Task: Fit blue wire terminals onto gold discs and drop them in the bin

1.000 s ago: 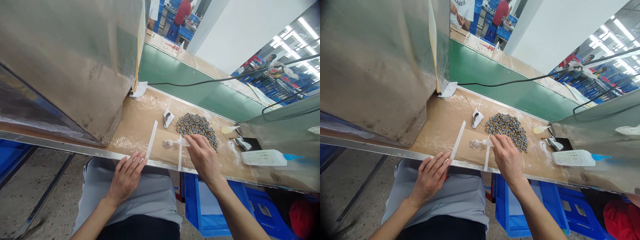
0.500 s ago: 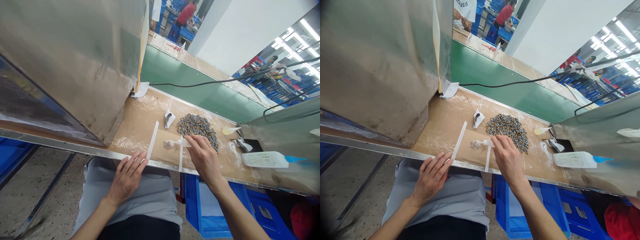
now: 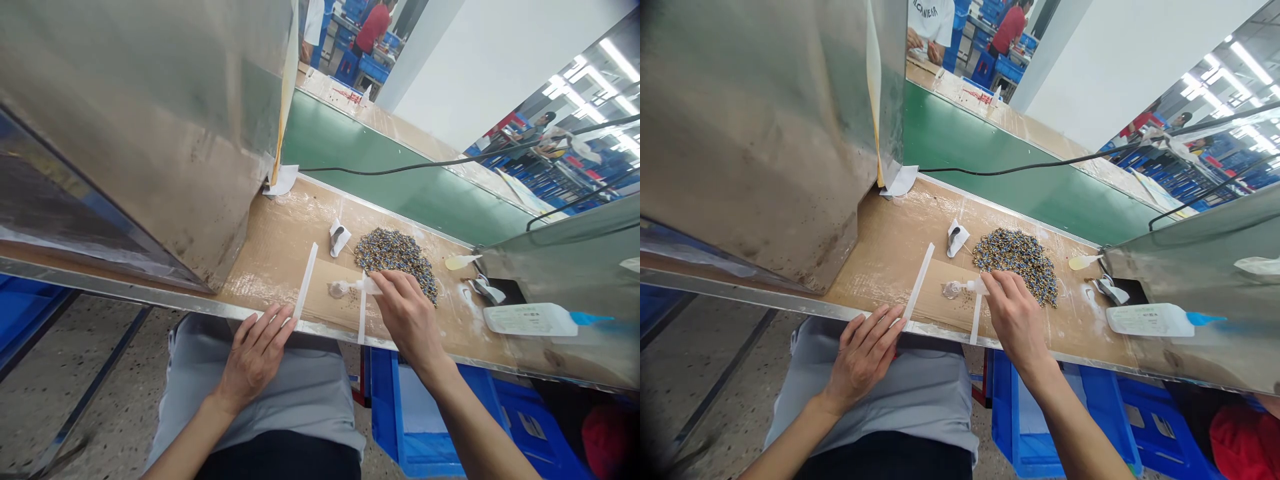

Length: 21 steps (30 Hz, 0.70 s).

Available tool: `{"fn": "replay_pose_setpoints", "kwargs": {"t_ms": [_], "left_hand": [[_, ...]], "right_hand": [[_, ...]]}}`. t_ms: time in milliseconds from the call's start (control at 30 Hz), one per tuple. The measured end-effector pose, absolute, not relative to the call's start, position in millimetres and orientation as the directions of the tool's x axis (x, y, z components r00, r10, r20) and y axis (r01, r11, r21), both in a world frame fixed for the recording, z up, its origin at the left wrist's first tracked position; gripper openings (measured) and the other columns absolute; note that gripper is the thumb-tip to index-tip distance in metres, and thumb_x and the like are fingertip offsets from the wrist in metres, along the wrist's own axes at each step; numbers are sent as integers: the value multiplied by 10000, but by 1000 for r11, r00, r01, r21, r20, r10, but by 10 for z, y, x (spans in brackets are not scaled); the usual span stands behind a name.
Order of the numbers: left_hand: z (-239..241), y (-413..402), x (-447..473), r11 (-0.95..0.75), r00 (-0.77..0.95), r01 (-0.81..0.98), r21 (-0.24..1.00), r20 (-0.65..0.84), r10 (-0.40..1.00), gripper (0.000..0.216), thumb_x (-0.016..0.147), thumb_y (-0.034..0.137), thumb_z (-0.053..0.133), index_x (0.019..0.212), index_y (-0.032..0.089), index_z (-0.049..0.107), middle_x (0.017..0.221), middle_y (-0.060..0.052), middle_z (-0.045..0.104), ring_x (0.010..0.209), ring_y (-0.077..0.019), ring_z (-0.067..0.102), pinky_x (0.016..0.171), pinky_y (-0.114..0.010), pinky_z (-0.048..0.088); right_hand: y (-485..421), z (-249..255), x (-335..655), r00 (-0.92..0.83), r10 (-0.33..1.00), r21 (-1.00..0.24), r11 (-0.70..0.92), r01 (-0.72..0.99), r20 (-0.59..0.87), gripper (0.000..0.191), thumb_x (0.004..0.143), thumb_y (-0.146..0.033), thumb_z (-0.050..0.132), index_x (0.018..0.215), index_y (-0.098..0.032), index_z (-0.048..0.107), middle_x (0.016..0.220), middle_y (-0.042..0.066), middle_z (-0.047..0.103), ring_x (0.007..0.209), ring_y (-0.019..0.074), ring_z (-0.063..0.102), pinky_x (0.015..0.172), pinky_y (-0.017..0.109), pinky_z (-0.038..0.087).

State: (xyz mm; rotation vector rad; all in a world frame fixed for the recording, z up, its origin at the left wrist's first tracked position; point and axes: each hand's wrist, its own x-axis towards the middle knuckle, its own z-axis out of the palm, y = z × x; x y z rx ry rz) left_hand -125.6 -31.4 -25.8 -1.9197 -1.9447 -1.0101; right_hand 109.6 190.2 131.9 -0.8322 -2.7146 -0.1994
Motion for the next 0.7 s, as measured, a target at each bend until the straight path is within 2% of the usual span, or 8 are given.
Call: {"fn": "replay_pose_setpoints", "kwargs": {"t_ms": [300, 500, 700], "left_hand": [[-249, -319, -1258, -98, -115, 947, 307, 605, 788, 634, 1044, 26, 699, 1642, 209, 592, 1624, -89, 707, 1547, -297, 631, 1389, -499, 288], [-250, -307, -1255, -94, -122, 947, 308, 613, 781, 604, 1050, 20, 683, 1619, 212, 611, 1611, -87, 719, 1517, -299, 659, 1386, -499, 293], [-237, -307, -1254, -93, -118, 950, 299, 618, 778, 581, 1040, 27, 710, 1589, 197, 627, 1594, -90, 734, 1513, -303, 657, 1378, -491, 300]], "right_hand": [[1913, 1304, 1111, -789, 525, 22, 828, 560, 319, 477, 1112, -138, 536, 1563, -275, 612, 1358, 135, 721, 1277, 340, 658, 1094, 559, 629], [1895, 1301, 1094, -779, 531, 16, 823, 568, 334, 445, 1110, -126, 544, 1521, -267, 639, 1344, 120, 730, 1266, 327, 662, 1094, 526, 623], [1889, 1214, 1091, -733, 557, -82, 814, 575, 390, 395, 1111, -176, 591, 1488, -271, 665, 1331, 116, 743, 1226, 320, 695, 1030, 502, 634]]}}
